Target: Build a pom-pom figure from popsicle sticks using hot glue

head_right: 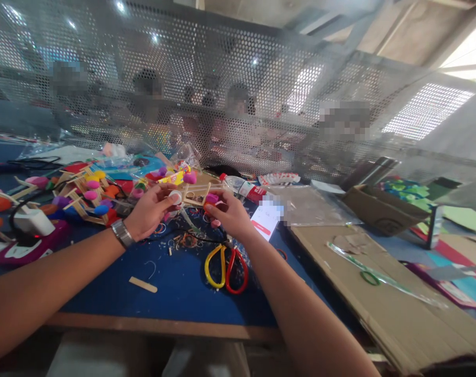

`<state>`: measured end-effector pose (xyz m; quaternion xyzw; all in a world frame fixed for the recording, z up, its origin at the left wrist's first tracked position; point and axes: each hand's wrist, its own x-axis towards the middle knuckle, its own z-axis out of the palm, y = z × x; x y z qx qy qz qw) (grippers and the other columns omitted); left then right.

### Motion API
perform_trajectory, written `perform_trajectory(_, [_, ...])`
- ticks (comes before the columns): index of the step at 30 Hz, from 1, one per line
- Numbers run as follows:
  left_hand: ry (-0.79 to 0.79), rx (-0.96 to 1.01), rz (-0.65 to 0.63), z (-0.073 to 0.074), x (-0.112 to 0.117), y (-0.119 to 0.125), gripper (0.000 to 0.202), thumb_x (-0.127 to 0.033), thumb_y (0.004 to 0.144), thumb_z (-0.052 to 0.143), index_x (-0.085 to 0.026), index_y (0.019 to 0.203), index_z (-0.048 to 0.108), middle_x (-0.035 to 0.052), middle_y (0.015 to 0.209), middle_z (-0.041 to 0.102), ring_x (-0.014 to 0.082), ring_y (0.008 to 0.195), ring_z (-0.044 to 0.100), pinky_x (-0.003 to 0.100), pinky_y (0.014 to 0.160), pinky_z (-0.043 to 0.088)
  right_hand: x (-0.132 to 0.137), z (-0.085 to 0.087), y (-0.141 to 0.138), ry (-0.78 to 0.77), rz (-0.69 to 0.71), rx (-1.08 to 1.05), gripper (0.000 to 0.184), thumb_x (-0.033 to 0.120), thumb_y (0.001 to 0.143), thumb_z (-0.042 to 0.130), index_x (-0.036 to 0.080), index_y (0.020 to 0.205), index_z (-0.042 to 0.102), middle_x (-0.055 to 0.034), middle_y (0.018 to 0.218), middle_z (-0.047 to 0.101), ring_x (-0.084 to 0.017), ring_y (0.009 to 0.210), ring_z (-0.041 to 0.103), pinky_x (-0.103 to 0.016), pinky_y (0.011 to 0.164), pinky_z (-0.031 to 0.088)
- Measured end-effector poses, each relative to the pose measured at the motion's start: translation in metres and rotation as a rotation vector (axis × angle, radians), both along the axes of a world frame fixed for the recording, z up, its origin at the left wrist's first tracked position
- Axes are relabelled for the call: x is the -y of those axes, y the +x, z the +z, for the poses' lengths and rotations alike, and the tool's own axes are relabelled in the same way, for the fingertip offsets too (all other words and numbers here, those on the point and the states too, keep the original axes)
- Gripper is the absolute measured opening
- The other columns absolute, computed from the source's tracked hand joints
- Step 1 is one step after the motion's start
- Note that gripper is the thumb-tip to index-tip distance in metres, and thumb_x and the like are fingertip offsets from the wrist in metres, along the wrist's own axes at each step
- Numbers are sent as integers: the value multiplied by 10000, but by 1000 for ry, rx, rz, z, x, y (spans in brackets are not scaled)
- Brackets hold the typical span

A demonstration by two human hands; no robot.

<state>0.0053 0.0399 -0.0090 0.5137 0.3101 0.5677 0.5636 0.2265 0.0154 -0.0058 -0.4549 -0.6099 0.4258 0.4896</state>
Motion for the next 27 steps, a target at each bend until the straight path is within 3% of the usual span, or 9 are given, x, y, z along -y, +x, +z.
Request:
perform_trajectory(6, [294,-550,25,-1,3,-4,285,-235,723,767,-161,975,656,38,895,705,154,746,648,295,708,527,-4,-3,9,90,-16,349,446,194,775,716,222,1203,596,-35,903,724,-192,666,678,-375,686,572])
perform_trajectory(10, [455,-910,38,3,11,-6,258,-213,731,726,-180,980,670,27,873,705,181,745,643,302,696,501,-2,-3,8,227,-53,590,464,133,752,687,197,1206,613,-63,1008,746,-248,893,707,-423,871,533])
perform_trajectory(13, [513,-1086,73,6,14,-6,210,-186,758,671,-172,967,685,46,866,700,209,789,650,322,734,498,-1,-2,5,284,-15,662,466,120,758,677,196,1214,620,-72,1060,749,-264,987,697,-425,915,512])
perform_trajectory(20, [479,-1163,116,7,11,-7,146,-171,775,618,-172,905,686,76,916,725,241,853,682,339,791,522,-3,-6,7,306,29,792,602,163,714,785,211,1289,612,-71,1039,741,-285,1069,639,-445,955,488])
perform_trajectory(27, [479,-1159,125,5,11,-7,143,-207,782,628,-177,913,677,84,949,726,254,878,682,360,811,523,-4,-5,10,347,-17,874,558,55,693,633,209,1229,653,-57,1031,769,-258,987,677,-409,965,485])
